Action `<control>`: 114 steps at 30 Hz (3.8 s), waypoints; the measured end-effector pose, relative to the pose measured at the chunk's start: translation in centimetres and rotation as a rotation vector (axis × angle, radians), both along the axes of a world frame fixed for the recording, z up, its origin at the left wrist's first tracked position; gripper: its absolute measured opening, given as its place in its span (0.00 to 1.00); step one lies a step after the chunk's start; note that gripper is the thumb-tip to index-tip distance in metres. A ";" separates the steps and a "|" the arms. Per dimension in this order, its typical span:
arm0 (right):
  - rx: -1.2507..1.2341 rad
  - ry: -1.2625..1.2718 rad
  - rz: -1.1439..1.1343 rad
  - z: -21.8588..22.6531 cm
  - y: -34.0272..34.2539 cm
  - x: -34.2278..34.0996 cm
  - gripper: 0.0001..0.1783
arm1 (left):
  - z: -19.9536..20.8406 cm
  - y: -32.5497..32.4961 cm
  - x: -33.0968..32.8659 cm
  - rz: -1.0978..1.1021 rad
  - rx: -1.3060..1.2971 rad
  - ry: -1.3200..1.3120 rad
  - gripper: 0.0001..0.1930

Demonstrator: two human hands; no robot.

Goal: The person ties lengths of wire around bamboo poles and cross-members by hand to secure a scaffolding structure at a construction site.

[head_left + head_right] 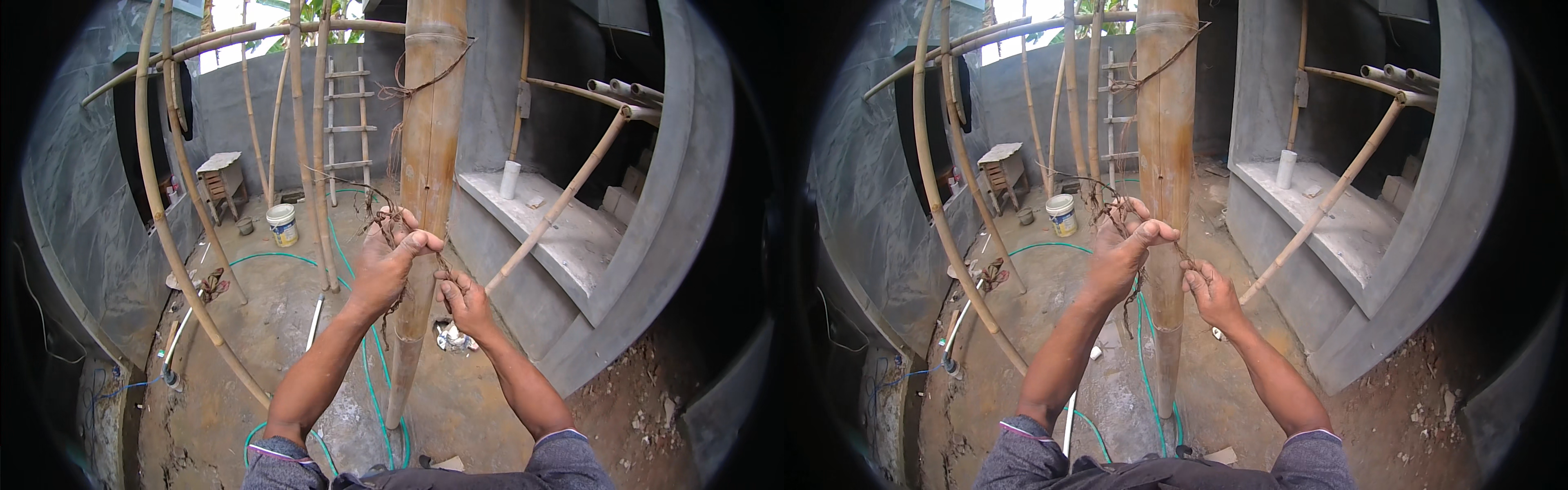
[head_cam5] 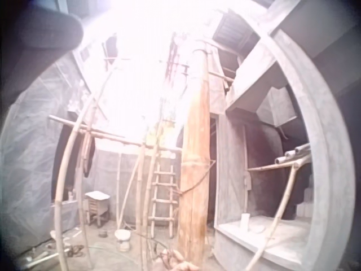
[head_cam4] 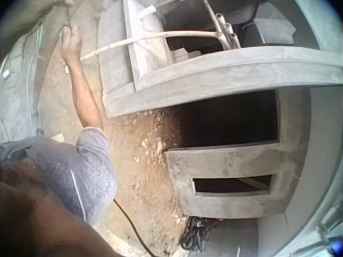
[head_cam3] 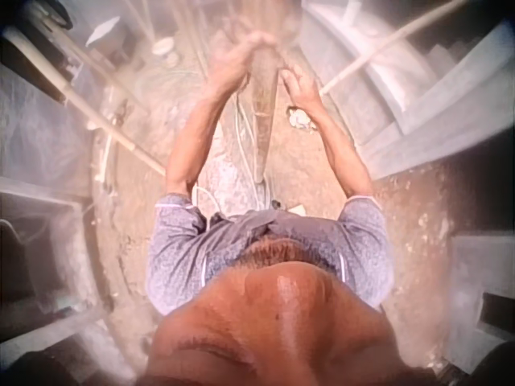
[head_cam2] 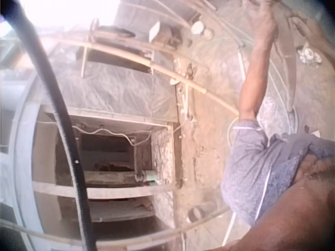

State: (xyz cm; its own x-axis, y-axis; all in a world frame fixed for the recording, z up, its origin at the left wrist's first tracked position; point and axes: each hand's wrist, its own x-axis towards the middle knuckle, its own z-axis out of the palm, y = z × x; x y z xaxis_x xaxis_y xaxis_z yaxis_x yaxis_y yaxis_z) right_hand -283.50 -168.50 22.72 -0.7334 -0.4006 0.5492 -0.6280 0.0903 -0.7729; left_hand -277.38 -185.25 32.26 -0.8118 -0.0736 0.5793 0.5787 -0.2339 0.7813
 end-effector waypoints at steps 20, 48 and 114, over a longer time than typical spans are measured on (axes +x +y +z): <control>-0.681 -0.417 0.453 5.9 4.8 -0.6 0.13 | -0.7 2.5 0.2 -0.090 0.215 0.087 0.12; -0.097 0.486 -0.312 10.8 6.1 1.5 0.04 | -0.8 0.4 -0.6 -0.041 0.142 0.126 0.08; 0.456 0.881 -0.195 -2.0 -1.6 6.6 0.09 | -0.2 -0.5 0.5 0.441 -0.276 -0.015 0.16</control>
